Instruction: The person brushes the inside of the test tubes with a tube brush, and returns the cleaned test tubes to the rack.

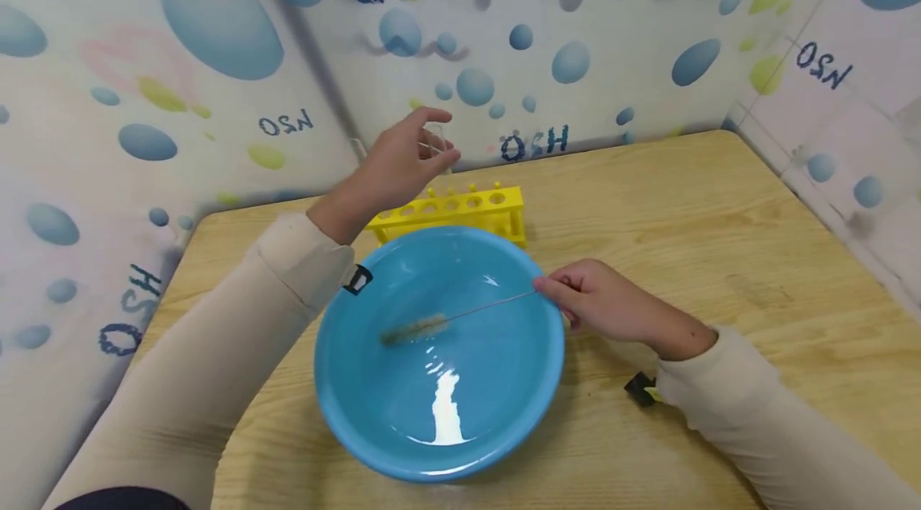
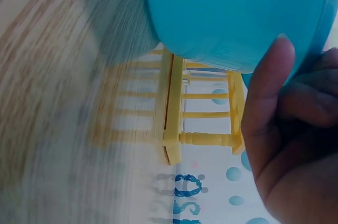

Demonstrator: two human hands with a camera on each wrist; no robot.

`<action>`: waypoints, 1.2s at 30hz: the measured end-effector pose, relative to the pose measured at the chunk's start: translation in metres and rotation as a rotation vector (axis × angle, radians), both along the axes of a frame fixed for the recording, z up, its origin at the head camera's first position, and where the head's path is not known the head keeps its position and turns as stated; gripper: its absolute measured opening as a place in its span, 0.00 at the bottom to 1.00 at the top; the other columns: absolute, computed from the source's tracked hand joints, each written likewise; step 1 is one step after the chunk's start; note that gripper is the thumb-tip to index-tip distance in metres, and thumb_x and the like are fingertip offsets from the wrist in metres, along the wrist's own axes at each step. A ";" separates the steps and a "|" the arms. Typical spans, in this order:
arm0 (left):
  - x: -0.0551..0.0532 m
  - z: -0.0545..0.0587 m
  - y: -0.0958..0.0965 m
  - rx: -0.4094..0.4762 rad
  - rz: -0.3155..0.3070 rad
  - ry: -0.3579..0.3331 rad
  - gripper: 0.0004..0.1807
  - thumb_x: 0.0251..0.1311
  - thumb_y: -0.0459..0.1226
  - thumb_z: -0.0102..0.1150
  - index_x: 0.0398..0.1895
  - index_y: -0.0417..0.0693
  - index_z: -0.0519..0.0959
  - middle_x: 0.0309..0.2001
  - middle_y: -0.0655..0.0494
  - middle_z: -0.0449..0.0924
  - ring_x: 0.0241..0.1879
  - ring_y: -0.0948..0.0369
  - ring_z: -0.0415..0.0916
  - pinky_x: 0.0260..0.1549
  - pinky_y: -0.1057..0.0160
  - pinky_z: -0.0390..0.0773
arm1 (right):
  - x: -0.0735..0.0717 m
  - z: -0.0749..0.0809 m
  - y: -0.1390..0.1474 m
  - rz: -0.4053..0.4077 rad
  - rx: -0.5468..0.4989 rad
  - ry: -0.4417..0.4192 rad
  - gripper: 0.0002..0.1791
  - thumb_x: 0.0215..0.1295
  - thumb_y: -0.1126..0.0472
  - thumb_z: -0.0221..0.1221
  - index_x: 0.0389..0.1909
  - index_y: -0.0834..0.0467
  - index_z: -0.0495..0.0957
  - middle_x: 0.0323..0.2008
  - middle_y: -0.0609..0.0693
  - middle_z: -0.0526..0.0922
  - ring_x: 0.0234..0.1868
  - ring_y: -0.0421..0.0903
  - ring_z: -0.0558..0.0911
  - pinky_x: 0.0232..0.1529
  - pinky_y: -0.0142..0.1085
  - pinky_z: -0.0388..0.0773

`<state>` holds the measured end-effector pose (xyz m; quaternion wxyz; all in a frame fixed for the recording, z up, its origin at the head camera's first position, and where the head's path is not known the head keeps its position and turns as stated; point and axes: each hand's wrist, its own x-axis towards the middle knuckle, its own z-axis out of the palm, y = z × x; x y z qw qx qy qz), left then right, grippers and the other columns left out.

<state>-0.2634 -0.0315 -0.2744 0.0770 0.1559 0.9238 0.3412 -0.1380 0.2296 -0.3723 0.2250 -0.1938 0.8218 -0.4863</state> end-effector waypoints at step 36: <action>0.108 0.044 -0.077 0.996 -0.075 0.679 0.21 0.70 0.34 0.57 0.62 0.36 0.67 0.49 0.46 0.85 0.44 0.53 0.87 0.51 0.53 0.83 | 0.000 0.001 -0.002 0.001 -0.046 -0.012 0.28 0.82 0.52 0.43 0.21 0.64 0.69 0.19 0.52 0.74 0.23 0.50 0.77 0.25 0.37 0.76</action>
